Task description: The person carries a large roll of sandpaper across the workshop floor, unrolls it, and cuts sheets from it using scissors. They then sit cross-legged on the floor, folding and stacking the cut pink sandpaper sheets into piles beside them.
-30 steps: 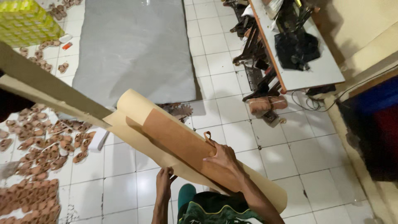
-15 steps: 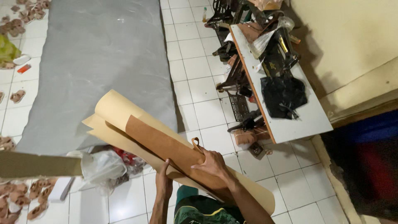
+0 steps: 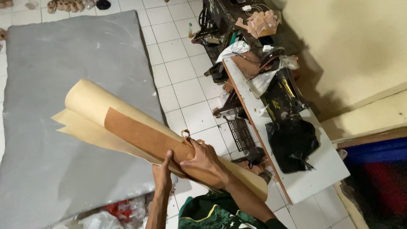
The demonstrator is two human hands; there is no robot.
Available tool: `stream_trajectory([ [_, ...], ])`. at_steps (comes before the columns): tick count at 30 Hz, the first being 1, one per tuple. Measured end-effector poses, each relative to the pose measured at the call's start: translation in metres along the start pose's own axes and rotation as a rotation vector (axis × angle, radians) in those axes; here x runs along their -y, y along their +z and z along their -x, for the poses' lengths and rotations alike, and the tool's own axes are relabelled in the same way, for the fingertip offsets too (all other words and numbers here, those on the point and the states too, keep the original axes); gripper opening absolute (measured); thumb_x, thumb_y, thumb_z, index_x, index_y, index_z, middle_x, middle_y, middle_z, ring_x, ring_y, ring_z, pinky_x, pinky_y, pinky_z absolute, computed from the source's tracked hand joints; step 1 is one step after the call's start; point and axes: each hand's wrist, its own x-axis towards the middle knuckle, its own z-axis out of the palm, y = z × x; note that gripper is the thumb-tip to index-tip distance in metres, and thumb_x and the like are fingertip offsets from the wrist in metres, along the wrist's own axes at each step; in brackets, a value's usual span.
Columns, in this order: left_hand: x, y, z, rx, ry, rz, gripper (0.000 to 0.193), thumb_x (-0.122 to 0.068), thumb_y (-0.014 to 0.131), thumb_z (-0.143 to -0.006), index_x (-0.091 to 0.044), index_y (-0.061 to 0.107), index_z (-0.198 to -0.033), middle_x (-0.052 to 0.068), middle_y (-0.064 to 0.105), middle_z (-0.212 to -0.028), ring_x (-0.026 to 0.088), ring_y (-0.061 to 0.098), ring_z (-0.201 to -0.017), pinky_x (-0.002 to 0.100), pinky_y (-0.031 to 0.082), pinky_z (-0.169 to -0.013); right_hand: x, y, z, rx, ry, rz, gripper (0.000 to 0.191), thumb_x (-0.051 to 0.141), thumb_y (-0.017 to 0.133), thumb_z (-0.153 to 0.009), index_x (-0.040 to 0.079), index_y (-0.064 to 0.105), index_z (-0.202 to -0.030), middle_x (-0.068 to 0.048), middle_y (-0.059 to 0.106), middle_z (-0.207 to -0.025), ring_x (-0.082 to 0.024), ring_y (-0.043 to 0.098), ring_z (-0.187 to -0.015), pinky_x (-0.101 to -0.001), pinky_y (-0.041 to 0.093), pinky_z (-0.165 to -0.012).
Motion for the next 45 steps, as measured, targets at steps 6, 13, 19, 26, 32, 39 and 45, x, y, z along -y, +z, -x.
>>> stream_trajectory([
  [6,-0.019,0.078,-0.150,-0.101,0.133,-0.009,0.059,-0.020,0.080,-0.086,0.008,0.060,-0.134,0.013,0.067,-0.128,0.022,0.063,-0.112,0.033,0.048,-0.097,-0.058,-0.034,-0.165,0.067,0.029,-0.011,0.105,0.059,0.089,-0.060,0.006,0.050,-0.143,-0.024,0.071,-0.112,-0.043,0.068,-0.103,-0.0496,0.056,-0.090],
  [13,-0.060,0.162,-0.299,-0.240,0.115,0.211,0.061,-0.014,0.079,-0.085,0.003,0.054,-0.138,0.010,0.064,-0.129,0.020,0.063,-0.111,0.034,0.052,-0.095,-0.125,-0.092,-0.360,0.028,-0.161,-0.314,0.082,0.058,0.070,-0.091,0.003,0.046,-0.148,-0.024,0.066,-0.132,-0.037,0.067,-0.118,-0.0437,0.055,-0.097],
  [19,-0.079,0.206,-0.398,-0.231,0.087,0.259,0.058,-0.014,0.077,-0.088,0.003,0.056,-0.139,0.010,0.064,-0.129,0.019,0.063,-0.112,0.035,0.052,-0.095,-0.168,-0.111,-0.483,-0.009,0.016,-0.476,0.037,0.031,0.051,-0.109,0.007,0.066,-0.133,-0.016,0.075,-0.124,-0.024,0.074,-0.098,-0.0360,0.058,-0.085],
  [26,-0.114,0.255,-0.577,-0.176,0.053,0.250,0.060,-0.014,0.077,-0.087,0.003,0.052,-0.140,0.011,0.063,-0.131,0.020,0.063,-0.114,0.035,0.053,-0.097,-0.224,-0.105,-0.650,-0.188,0.100,-0.533,0.022,0.015,0.069,-0.095,0.001,0.064,-0.112,-0.010,0.073,-0.106,-0.018,0.074,-0.096,-0.0305,0.062,-0.083],
  [32,-0.199,0.291,-0.734,-0.159,0.015,0.209,0.061,-0.013,0.075,-0.089,0.004,0.051,-0.141,0.011,0.063,-0.134,0.021,0.062,-0.119,0.035,0.051,-0.101,-0.217,-0.122,-0.816,-0.186,0.115,-0.294,0.018,0.016,0.077,-0.089,0.001,0.075,-0.098,-0.012,0.073,-0.106,-0.025,0.073,-0.092,-0.0353,0.059,-0.079],
  [39,-0.284,0.307,-0.864,-0.152,0.030,0.226,0.058,-0.011,0.074,-0.090,0.002,0.051,-0.142,0.011,0.061,-0.135,0.022,0.061,-0.119,0.036,0.051,-0.101,-0.195,-0.153,-0.959,0.087,0.156,-0.346,0.032,0.001,0.046,-0.104,0.010,0.074,-0.118,-0.010,0.065,-0.139,-0.026,0.073,-0.094,-0.0348,0.056,-0.092],
  [45,-0.325,0.322,-0.936,-0.104,0.108,0.264,0.058,-0.015,0.075,-0.091,0.004,0.051,-0.140,0.011,0.061,-0.137,0.021,0.063,-0.121,0.037,0.053,-0.103,-0.186,-0.154,-1.041,0.087,-0.001,-0.363,0.037,-0.006,0.055,-0.091,0.001,0.064,-0.126,-0.014,0.065,-0.128,-0.025,0.065,-0.117,-0.0352,0.053,-0.098],
])
